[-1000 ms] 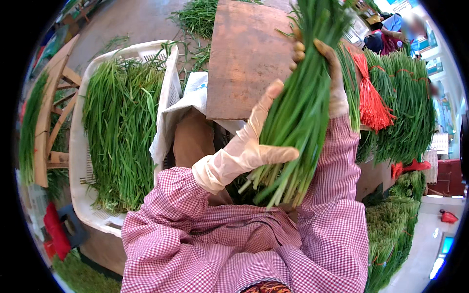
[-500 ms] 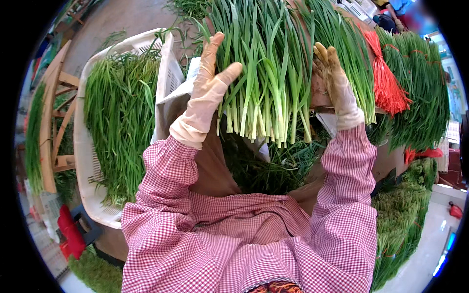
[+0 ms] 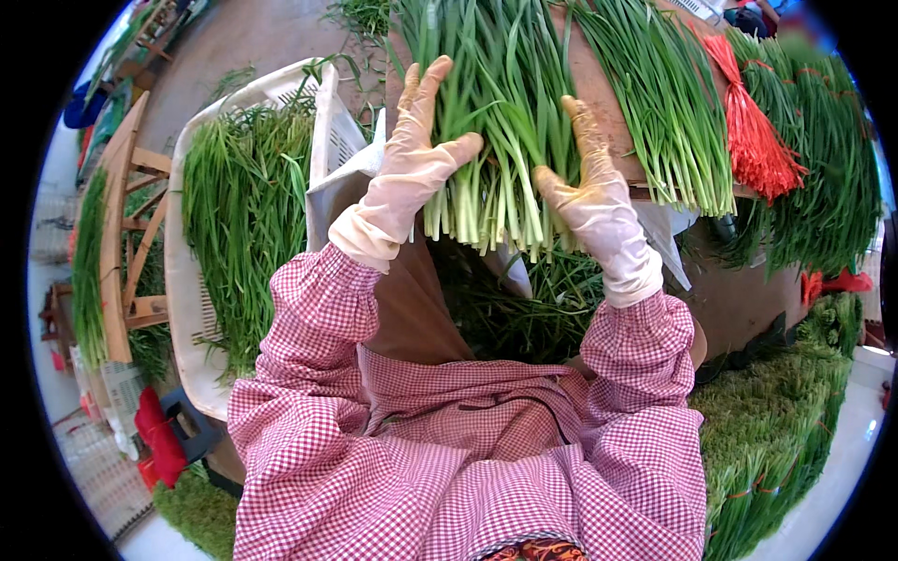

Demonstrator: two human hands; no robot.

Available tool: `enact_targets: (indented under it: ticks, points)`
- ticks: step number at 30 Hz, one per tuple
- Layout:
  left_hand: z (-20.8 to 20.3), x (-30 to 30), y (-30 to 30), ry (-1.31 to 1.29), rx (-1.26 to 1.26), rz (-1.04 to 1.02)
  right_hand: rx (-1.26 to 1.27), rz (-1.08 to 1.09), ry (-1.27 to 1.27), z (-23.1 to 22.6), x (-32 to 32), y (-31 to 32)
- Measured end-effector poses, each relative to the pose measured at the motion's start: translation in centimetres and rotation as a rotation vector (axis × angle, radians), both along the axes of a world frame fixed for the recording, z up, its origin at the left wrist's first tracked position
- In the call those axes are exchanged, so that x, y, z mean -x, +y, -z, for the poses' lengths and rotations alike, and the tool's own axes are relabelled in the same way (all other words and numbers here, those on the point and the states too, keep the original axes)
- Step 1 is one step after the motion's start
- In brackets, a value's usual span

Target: The person cleans and sorts bunches of chives by hand, removing loose or yellowed leaves and aligning the stems before placing them in a bin.

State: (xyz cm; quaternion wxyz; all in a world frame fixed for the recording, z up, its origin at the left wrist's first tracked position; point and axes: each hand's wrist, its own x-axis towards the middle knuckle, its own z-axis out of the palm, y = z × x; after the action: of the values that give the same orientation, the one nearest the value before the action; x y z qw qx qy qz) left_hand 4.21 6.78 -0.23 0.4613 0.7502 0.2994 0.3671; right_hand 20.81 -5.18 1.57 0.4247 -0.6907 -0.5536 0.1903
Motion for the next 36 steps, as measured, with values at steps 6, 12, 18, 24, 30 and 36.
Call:
enact_targets:
  ticks: [6, 12, 18, 24, 30, 36]
  points:
    - [0.4, -1.6, 0.0, -0.213, 0.111, 0.115, -0.049, -0.039, 0.131, 0.7, -2.9, 0.6]
    - [0.8, -5.2, 0.1, -0.263, 0.036, 0.048, 0.017, -0.054, -0.249, 0.3, -2.4, 1.6]
    - [0.6, -3.1, 2.3, 0.036, -0.078, 0.091, -0.013, -0.080, -0.040, 0.6, -5.4, 1.8]
    - [-1.0, -0.1, 2.7, 0.063, -0.210, 0.069, -0.086, 0.049, -0.083, -1.6, -4.0, 1.1]
    - [-2.0, -1.2, 3.3, 0.013, -0.689, 0.167, -0.220, -0.122, -0.511, -3.1, -0.7, -0.1]
    - [-1.5, -1.6, 3.5, 0.426, -0.770, 0.402, 0.018, -0.111, -0.738, -0.3, -3.3, -1.5]
